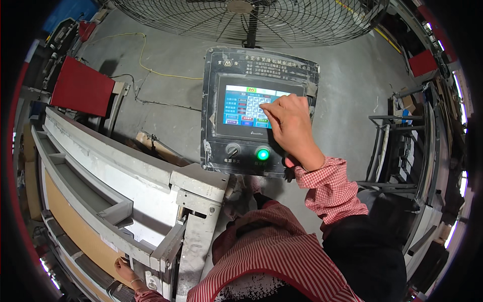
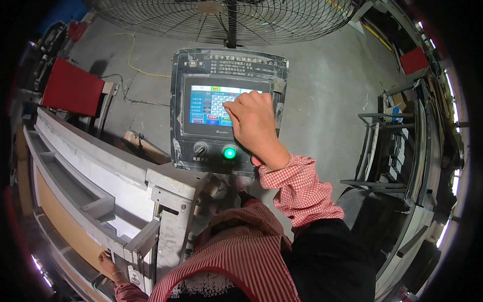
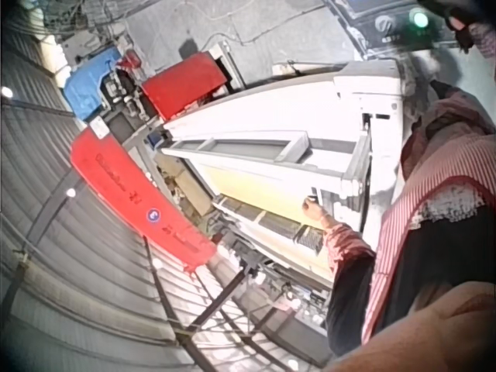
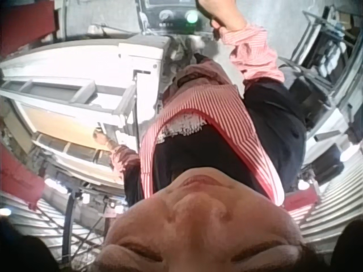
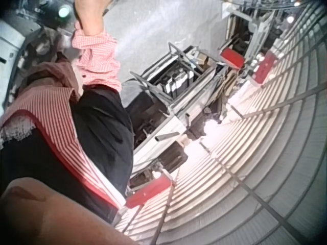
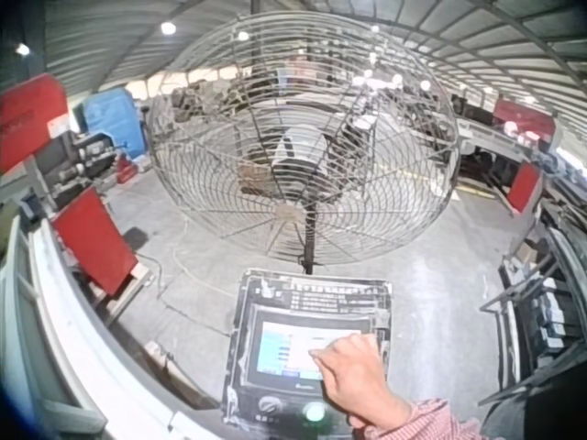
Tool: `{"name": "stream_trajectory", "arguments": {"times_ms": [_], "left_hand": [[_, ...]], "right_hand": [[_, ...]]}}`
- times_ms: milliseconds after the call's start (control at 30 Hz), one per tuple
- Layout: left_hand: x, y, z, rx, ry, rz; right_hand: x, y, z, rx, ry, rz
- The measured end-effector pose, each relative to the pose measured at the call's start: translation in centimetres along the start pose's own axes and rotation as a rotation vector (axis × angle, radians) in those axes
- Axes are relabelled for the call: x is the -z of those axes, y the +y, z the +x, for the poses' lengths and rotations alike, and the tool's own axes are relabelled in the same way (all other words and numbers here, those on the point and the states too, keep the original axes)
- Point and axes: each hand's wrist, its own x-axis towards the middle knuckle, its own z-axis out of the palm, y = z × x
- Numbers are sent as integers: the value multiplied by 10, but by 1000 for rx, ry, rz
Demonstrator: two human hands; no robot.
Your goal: Operate an industrial wood-cutting or panel-processing machine, adjusting settings on a control panel and handling wood materials.
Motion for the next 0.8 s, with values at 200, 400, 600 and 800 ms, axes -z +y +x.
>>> {"name": "stream_trajectory", "arguments": {"times_ms": [200,400,600,800], "left_hand": [[0,1,-1,47,-27,-19],[-2,4,-1,79,-22,-36],[-4,8,-4,26,-4,16],[0,-3,0,29,11,10]], "right_hand": [[9,-2,-1,-6,22,1],[16,-1,-21,-18,-16,-27],[10,-3,-21,-17,-12,14],[11,-3,-20,-1,-17,0]]}}
